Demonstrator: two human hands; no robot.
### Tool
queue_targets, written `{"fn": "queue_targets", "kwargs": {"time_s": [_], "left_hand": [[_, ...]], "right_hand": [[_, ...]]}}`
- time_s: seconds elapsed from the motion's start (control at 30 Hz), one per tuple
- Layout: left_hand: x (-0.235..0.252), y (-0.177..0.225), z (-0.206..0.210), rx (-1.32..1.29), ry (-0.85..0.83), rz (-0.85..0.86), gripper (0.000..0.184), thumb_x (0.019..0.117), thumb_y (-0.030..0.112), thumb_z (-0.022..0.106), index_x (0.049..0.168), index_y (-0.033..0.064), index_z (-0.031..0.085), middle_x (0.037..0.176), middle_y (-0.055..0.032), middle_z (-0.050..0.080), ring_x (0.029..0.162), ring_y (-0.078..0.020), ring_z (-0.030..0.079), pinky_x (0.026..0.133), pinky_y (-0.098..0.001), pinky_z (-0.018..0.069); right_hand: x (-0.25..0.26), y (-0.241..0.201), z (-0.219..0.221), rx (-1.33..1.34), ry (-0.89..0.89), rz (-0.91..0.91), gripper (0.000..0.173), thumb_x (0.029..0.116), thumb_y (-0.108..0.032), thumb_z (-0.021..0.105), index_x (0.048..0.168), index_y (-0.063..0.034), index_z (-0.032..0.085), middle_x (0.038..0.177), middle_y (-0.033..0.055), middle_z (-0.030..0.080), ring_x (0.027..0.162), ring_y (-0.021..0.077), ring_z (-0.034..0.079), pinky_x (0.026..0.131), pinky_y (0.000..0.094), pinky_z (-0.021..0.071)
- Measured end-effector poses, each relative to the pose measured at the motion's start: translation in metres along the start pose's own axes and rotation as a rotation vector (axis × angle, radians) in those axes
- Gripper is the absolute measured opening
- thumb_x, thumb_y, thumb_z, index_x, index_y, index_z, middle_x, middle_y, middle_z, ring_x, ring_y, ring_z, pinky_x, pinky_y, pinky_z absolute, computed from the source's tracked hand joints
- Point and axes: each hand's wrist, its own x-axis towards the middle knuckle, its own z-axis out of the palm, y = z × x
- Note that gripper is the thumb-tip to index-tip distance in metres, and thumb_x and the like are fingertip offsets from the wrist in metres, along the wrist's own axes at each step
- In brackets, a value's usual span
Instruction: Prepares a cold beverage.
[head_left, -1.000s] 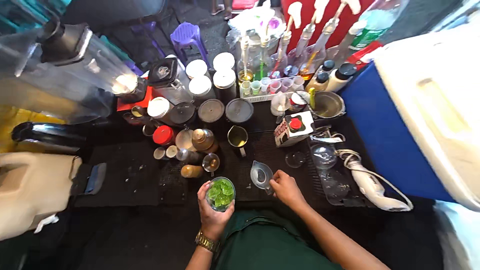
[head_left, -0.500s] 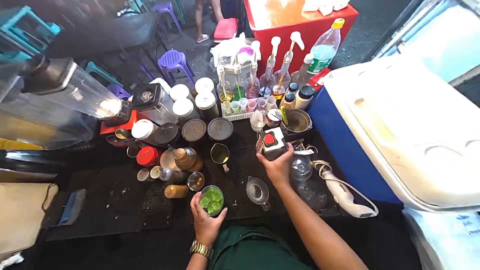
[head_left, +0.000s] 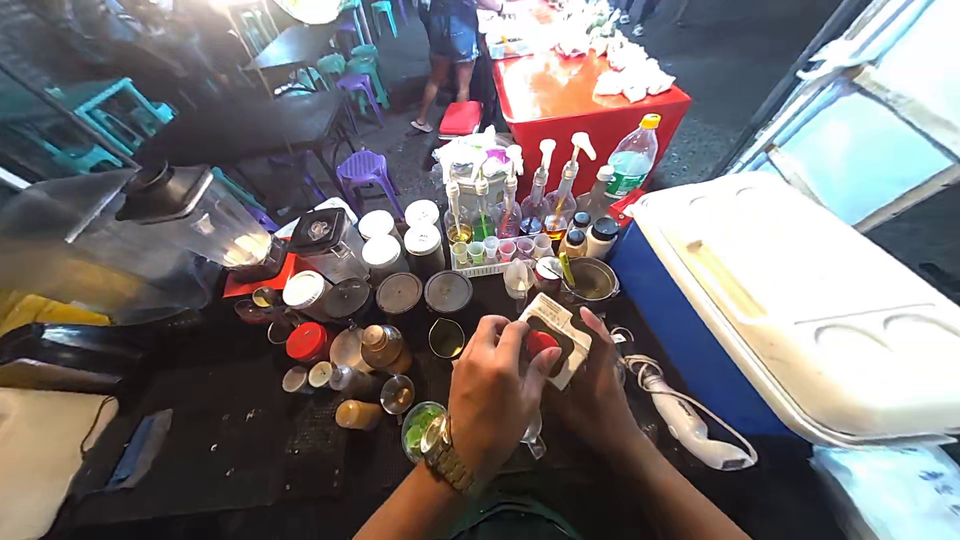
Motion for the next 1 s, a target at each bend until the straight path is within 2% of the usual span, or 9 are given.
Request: {"fn": "queue_targets", "kwargs": {"time_s": [0.1,0.2,0.3,0.37,0.47,0.6,0.7,0.8,1.0], "left_hand": [[-0.011,0.009,-0.003,-0.019,-0.205,-0.03,0.04,0.0939,0.049,0.067,0.097,0.0094,0.073,0.089,-0.0035,0.067,0.079,-0.0149,0.067,0.07,-0.0322,0.0593],[-0.022,0.008,-0.001,-0.194,-0.444,-0.124,0.036,0.0928,0.039,0.07,0.099,0.0042,0.07,0.09,-0.0075,0.068,0.084,-0.0174,0.067,0.08,-0.0335,0.0572],[-0.043,0.015,0.019,-0.278,-0.359,-0.024,0.021,0.0887,0.022,0.074,0.092,0.002,0.07,0.085,-0.0094,0.069,0.079,-0.0181,0.069,0.075,-0.0315,0.0593],[-0.061,0.019,0.036,-0.291,-0.257,0.109,0.015,0.0868,0.016,0.074,0.089,0.0024,0.07,0.083,-0.01,0.069,0.077,-0.0187,0.07,0.074,-0.0294,0.0604],[-0.088,0.007,0.048,-0.288,-0.318,0.236,0.022,0.0971,0.021,0.066,0.105,0.0014,0.071,0.097,-0.0138,0.067,0.089,-0.0237,0.07,0.078,-0.0324,0.0613],[-0.137,-0.008,0.06,-0.245,-0.41,0.304,0.04,0.0936,0.011,0.063,0.131,-0.002,0.064,0.128,-0.021,0.064,0.112,-0.0318,0.067,0.08,-0.0406,0.0597],[-0.16,-0.016,0.064,-0.231,-0.51,0.216,0.058,0.0881,0.006,0.065,0.144,-0.0031,0.053,0.145,-0.0205,0.054,0.124,-0.0325,0.06,0.084,-0.0419,0.0584],[-0.169,-0.026,0.068,-0.393,-0.718,0.077,0.081,0.0838,0.005,0.071,0.155,-0.005,0.034,0.161,-0.0235,0.033,0.141,-0.0367,0.046,0.099,-0.0452,0.0531],[-0.17,-0.039,0.07,-0.605,-0.871,-0.151,0.104,0.0799,0.008,0.079,0.162,-0.0012,0.016,0.169,-0.0206,0.013,0.15,-0.0387,0.03,0.11,-0.0488,0.0452]], "right_hand": [[-0.035,-0.011,-0.018,-0.2,0.013,0.006,0.111,0.0781,-0.048,0.083,0.157,0.0033,0.024,0.132,0.0211,0.063,0.116,0.0163,0.066,0.099,0.0365,0.0574],[-0.071,-0.021,-0.028,-0.436,0.03,0.045,0.118,0.0751,-0.052,0.081,0.158,0.0071,0.022,0.129,0.0248,0.065,0.107,0.0246,0.071,0.086,0.0458,0.0613],[-0.095,-0.029,-0.031,-0.623,0.005,0.124,0.116,0.0684,-0.045,0.081,0.156,0.0098,0.028,0.123,0.0239,0.068,0.092,0.0296,0.074,0.071,0.0508,0.0616],[-0.109,-0.035,-0.033,-0.695,-0.041,0.211,0.116,0.0715,-0.051,0.077,0.156,0.0097,0.026,0.123,0.0225,0.068,0.092,0.0293,0.073,0.072,0.0519,0.0609],[-0.121,-0.037,-0.034,-0.8,-0.097,0.292,0.11,0.0734,-0.051,0.073,0.156,0.0079,0.03,0.12,0.022,0.069,0.087,0.0331,0.073,0.068,0.0559,0.0592],[-0.124,-0.033,-0.029,-0.985,-0.277,0.334,0.081,0.0864,-0.026,0.067,0.156,0.0023,0.035,0.116,0.0194,0.069,0.079,0.0363,0.073,0.06,0.0569,0.0583],[-0.119,-0.03,-0.021,-1.076,-0.401,0.344,0.084,0.0837,-0.028,0.068,0.157,-0.0002,0.036,0.115,0.0212,0.069,0.08,0.0386,0.072,0.06,0.0592,0.057],[-0.115,-0.024,-0.014,-1.121,-0.525,0.335,0.09,0.0828,-0.036,0.068,0.157,0.001,0.033,0.116,0.0227,0.068,0.082,0.0404,0.072,0.062,0.0614,0.0568],[-0.103,-0.019,0.002,-1.209,-0.716,0.381,0.095,0.0851,-0.044,0.067,0.16,-0.0011,0.028,0.122,0.0257,0.065,0.091,0.0437,0.071,0.071,0.065,0.0551]]}}
